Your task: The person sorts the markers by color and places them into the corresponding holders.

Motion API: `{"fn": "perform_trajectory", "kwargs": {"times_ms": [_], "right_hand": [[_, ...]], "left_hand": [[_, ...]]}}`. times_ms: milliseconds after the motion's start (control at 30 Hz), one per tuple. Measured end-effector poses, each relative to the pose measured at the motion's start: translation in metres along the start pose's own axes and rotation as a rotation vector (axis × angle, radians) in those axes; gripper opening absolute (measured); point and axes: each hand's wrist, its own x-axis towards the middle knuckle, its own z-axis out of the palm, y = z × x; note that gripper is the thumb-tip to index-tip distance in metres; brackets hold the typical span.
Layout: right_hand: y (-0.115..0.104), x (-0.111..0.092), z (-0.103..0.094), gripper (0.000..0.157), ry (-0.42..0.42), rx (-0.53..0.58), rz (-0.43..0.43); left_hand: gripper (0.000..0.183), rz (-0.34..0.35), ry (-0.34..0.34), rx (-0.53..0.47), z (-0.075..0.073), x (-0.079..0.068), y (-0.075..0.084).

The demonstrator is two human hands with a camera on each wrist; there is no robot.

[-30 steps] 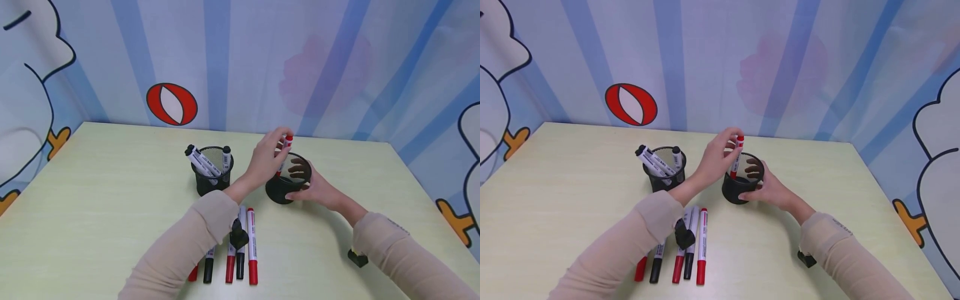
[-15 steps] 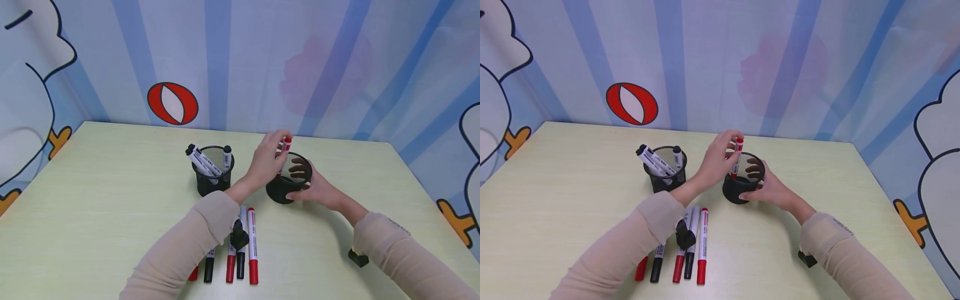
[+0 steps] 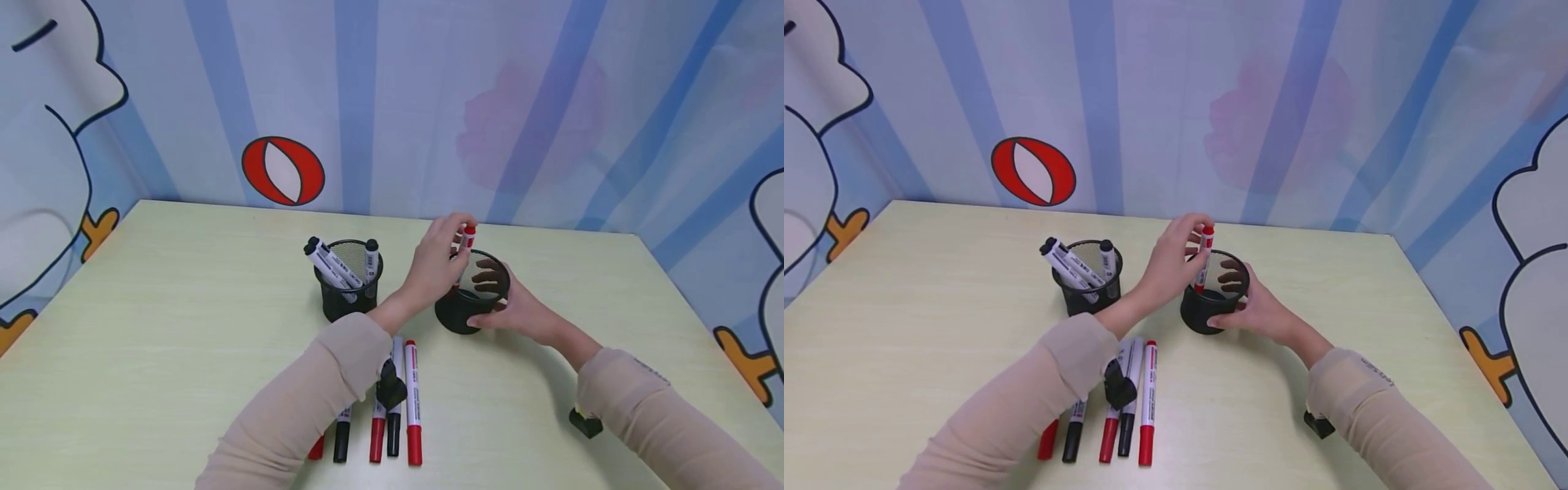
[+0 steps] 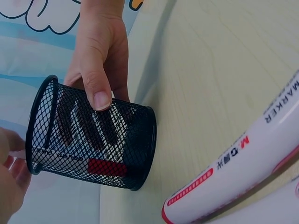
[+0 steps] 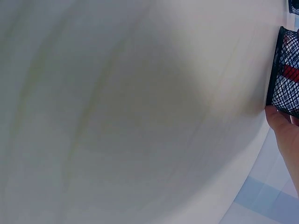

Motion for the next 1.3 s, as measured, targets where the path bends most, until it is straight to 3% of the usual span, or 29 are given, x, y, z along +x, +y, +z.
{"fn": "perform_trajectory", "kwargs": {"times_ms": [567, 1133, 1300], "right_hand": [[0.001, 0.001, 0.0, 0.091, -0.01, -0.005, 0.008], [0.001, 0.0, 0.001, 0.09, -0.008, -0.019, 0.02], [0.0, -0.001, 0.0, 0.088, -0.003, -0.02, 0.018]], "left_hand": [[0.047, -0.021, 0.05, 0.042, -0.008, 0.0, 0.008], [0.051, 0.014, 0.01, 0.011, -0.02, -0.005, 0.027], [0.051, 0.063, -0.023, 0.033, -0.024, -0.009, 0.034]]}}
